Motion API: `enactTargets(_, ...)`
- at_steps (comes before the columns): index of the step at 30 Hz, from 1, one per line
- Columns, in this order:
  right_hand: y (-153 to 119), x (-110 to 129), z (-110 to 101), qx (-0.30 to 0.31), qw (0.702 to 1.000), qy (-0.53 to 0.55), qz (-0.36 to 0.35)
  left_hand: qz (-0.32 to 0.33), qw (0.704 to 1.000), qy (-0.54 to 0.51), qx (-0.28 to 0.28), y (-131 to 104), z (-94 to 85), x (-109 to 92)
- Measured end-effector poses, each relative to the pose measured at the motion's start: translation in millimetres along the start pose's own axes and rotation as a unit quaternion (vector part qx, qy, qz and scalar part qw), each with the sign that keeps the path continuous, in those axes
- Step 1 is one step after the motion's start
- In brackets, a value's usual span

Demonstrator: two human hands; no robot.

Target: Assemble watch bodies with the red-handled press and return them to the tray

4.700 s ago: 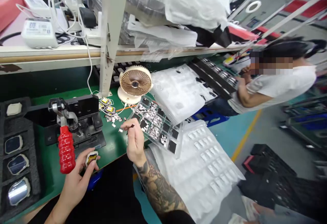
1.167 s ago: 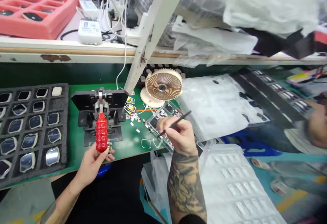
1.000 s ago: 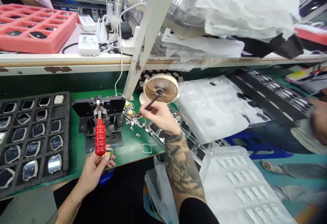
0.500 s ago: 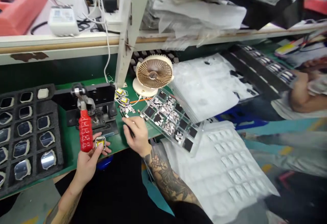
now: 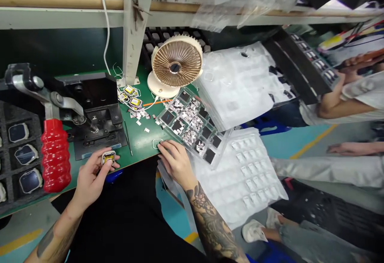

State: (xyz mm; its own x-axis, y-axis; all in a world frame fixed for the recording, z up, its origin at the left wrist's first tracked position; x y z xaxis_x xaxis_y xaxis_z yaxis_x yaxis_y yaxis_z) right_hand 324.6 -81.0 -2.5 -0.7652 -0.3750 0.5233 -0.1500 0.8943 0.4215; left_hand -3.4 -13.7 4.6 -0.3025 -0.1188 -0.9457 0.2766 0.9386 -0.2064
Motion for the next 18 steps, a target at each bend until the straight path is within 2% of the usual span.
enactTargets(4,-16,-15,4,-0.03,0.997,0.016,-0.071,0.012,1.0,0.008,0.001,-1,2.3,1)
enactTargets(6,-9,-16,2,-0.055,0.994,0.08,-0.045,0.019,1.0,0.005,0.002,0,4.3,2)
enactTargets(8,13,-14,-3,-0.066,0.984,0.166,0.024,0.02,1.0,0.0,0.0,0,6.7,2)
enactTargets(9,31,-13,-7,-0.049,0.975,0.21,0.056,0.018,1.0,-0.002,-0.001,0,8.0,2)
enactTargets(11,79,-10,-13,0.044,0.958,0.273,0.075,0.015,1.0,-0.006,-0.002,1,10.1,2)
enactTargets(14,169,-5,-11,0.226,0.94,0.256,-0.011,0.015,1.0,-0.008,-0.006,2,11.4,2)
enactTargets(15,199,-4,-7,0.241,0.945,0.22,-0.035,0.016,1.0,-0.011,-0.008,2,11.5,2)
enactTargets(16,225,-3,-2,0.201,0.962,0.178,-0.037,0.017,1.0,-0.016,-0.011,3,11.4,2)
enactTargets(18,262,0,8,0.053,0.99,0.128,-0.032,0.017,0.999,-0.025,-0.018,4,11.2,2)
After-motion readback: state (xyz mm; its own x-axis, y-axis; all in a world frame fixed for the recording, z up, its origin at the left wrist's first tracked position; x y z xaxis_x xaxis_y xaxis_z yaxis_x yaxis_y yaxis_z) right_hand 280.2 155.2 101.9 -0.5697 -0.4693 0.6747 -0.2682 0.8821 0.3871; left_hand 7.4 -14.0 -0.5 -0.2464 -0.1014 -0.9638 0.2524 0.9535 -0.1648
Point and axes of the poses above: each hand's wrist, its own y-axis towards the middle knuckle, its own z-axis out of the palm, x = y × z, the point moved 1 cm from there along y, towards the middle knuckle, and after that the axes turned 12 degrees about y, right-handed, at the moved point
